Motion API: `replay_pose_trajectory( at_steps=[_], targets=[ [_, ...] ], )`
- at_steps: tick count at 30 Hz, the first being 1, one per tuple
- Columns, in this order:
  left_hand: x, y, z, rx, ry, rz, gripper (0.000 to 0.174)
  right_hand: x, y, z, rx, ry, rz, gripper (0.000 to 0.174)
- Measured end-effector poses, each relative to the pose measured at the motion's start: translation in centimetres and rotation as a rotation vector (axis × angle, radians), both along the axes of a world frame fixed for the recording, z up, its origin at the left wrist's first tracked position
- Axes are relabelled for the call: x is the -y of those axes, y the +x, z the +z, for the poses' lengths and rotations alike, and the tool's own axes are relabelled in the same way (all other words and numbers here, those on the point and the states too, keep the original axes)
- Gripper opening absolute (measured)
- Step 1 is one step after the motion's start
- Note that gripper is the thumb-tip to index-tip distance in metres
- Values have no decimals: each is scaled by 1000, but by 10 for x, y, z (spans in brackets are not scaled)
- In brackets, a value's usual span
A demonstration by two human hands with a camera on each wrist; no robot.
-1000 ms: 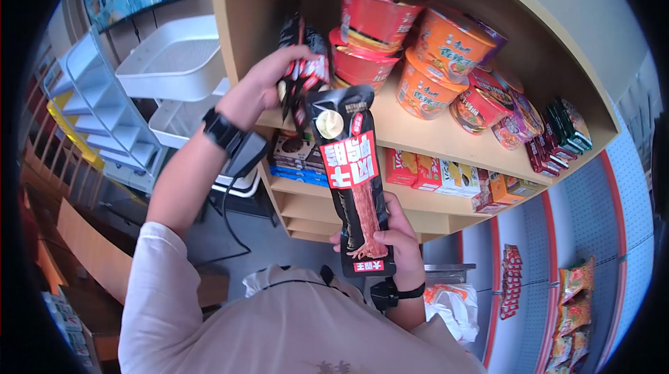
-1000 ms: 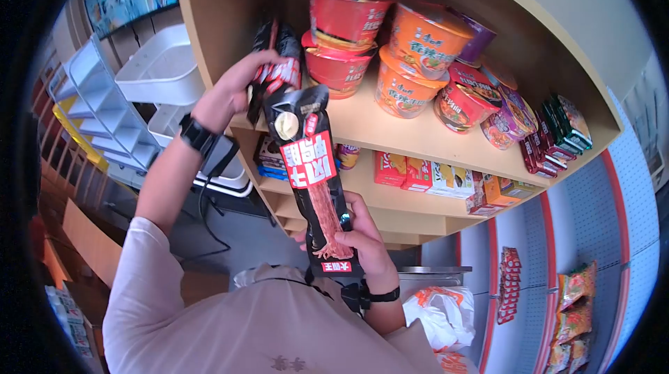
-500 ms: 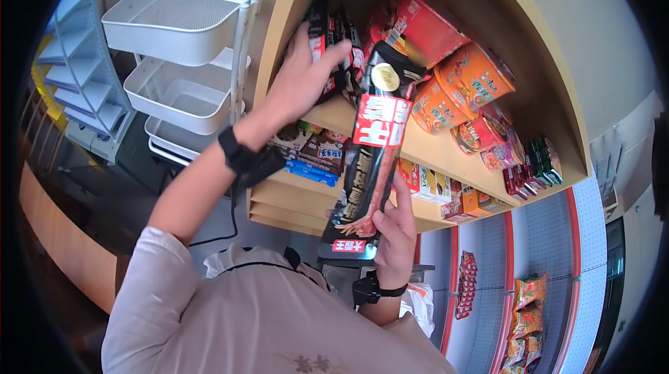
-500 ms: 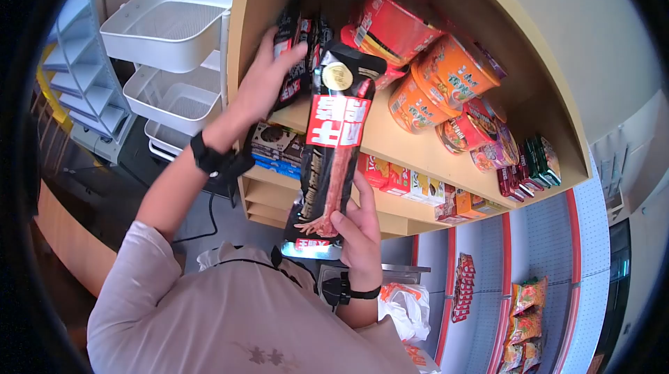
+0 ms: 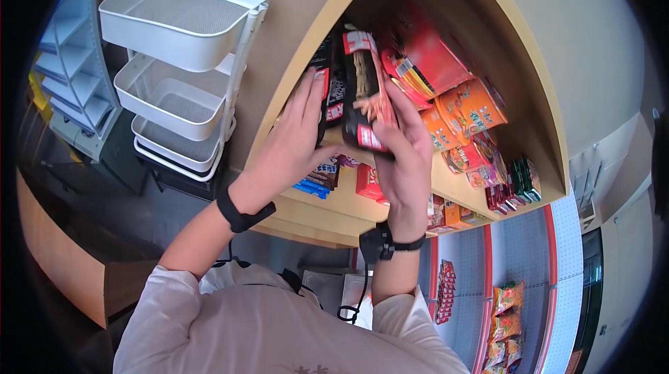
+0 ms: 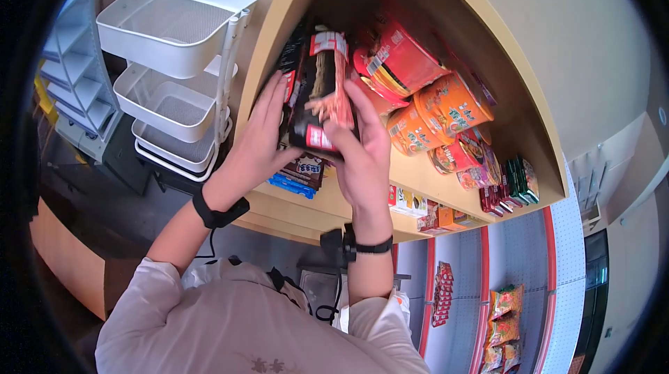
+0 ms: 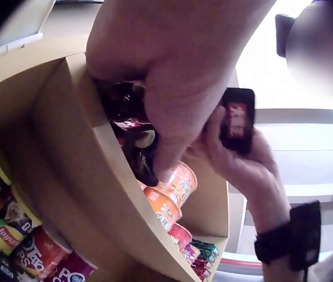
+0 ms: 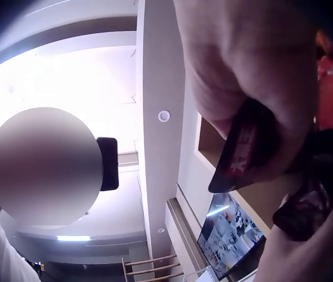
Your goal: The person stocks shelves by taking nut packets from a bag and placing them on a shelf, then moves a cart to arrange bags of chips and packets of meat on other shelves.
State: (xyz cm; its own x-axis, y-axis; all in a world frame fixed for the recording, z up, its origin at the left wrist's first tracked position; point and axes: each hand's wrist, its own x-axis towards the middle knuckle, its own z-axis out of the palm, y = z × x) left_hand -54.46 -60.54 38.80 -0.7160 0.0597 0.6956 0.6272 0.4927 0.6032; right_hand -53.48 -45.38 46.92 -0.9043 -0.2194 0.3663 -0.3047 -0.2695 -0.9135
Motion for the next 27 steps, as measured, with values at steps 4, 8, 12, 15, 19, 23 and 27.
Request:
replay_pose_trajectory(
  at_steps=[4,8,12,15,19,23,27],
  targets=[
    [-11,-17,0,-19,177,125,90,26,-49,3,-145,308,-184,56],
    [-11,-22,0,5,214,81,85,39,-40,3,-208,623,-528,51],
    [-11,-10,-2,-51,297,125,85,20,-12,-16,-423,426,-703,37],
    [-12,10,-6,-44,272,108,73,-1,2,-37,-378,622,-856,29],
    [-21,24,-12,-62,197,82,68,-5,-3,-54,-246,817,-793,45],
    [-25,2,-11,-92,193,155,71,4,-11,-67,-300,892,-676,58],
    [-26,-14,2,-5,173,214,66,8,5,-70,-313,861,-654,60]
  ],
)
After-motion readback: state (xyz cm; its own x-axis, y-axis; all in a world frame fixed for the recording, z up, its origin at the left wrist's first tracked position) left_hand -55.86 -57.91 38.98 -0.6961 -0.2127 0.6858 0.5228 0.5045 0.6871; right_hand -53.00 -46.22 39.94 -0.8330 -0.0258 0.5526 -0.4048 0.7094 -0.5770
